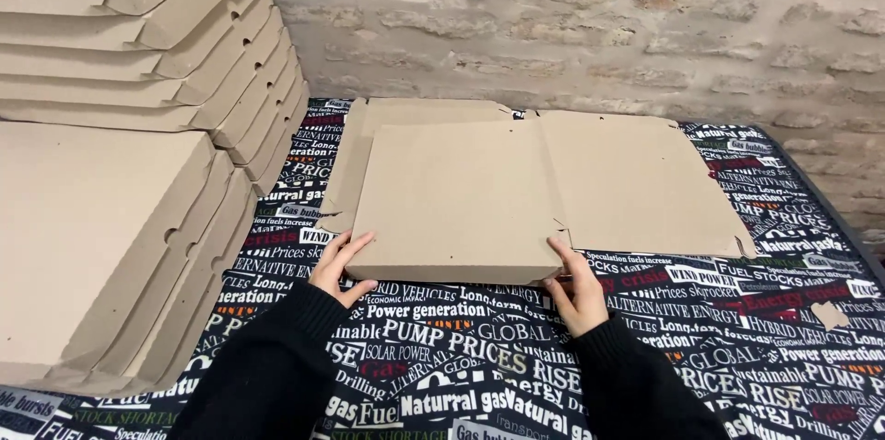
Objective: The person assembles several cardboard pizza boxes by hand on a table, folding the sides and flaps of each flat piece until it forms a square box, and then stacks the completed boxes on a pile.
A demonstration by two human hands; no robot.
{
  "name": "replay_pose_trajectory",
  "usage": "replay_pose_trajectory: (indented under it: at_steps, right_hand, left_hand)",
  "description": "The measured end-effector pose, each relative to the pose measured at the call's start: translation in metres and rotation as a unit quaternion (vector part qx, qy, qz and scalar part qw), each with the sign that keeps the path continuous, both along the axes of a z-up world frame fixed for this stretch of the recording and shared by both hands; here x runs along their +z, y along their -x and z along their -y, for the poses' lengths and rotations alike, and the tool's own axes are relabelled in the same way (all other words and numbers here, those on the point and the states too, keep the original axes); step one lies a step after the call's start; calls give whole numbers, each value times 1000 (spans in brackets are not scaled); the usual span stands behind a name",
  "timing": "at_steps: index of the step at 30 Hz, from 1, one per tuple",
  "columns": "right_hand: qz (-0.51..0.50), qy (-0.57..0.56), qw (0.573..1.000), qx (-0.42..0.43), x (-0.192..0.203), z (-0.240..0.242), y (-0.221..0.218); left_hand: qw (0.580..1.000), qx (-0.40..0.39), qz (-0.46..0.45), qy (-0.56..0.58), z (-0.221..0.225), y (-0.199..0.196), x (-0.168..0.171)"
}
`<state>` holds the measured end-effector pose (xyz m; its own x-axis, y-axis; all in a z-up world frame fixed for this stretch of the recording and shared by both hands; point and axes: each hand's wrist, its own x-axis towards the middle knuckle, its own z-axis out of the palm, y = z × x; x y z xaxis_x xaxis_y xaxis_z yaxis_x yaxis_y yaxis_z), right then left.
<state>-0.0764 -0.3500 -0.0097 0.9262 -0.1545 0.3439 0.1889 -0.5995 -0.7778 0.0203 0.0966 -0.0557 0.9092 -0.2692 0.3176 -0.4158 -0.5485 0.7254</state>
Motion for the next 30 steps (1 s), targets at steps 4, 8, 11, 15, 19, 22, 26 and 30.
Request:
replay_pose_trajectory:
  at_steps: [4,8,11,15,19,22,26,30]
  right_hand:
    - [-59,78,995,-4,-15,8,-6]
    - [-89,97,991,12,-22,15,-10]
    - [-67,-149,985,57,-55,25,-22]
    - [-98,-350,931,41,-35,25,-30]
    - [-126,-412,899,83,-25,30,-42]
    - [-123,-429,893,62,31,4,-36]
    - [-61,-445,893,27,69,4,-56]
    - [-28,-466,884,27,54,25,-77]
  left_hand:
    - [1000,0,0,-13,1,2,1]
    - [1000,-4,-2,14,1,4,6]
    - [994,10,-47,96,0,2,5]
    - [965,-30,-114,233,-9,-20,-26]
    - [919,-82,-180,342,-16,-21,-12]
    - [912,-136,-207,328,-27,-29,-18]
    - [896,-233,-238,294,-27,-23,-10]
    - [899,-285,-216,255,-28,-14,-11]
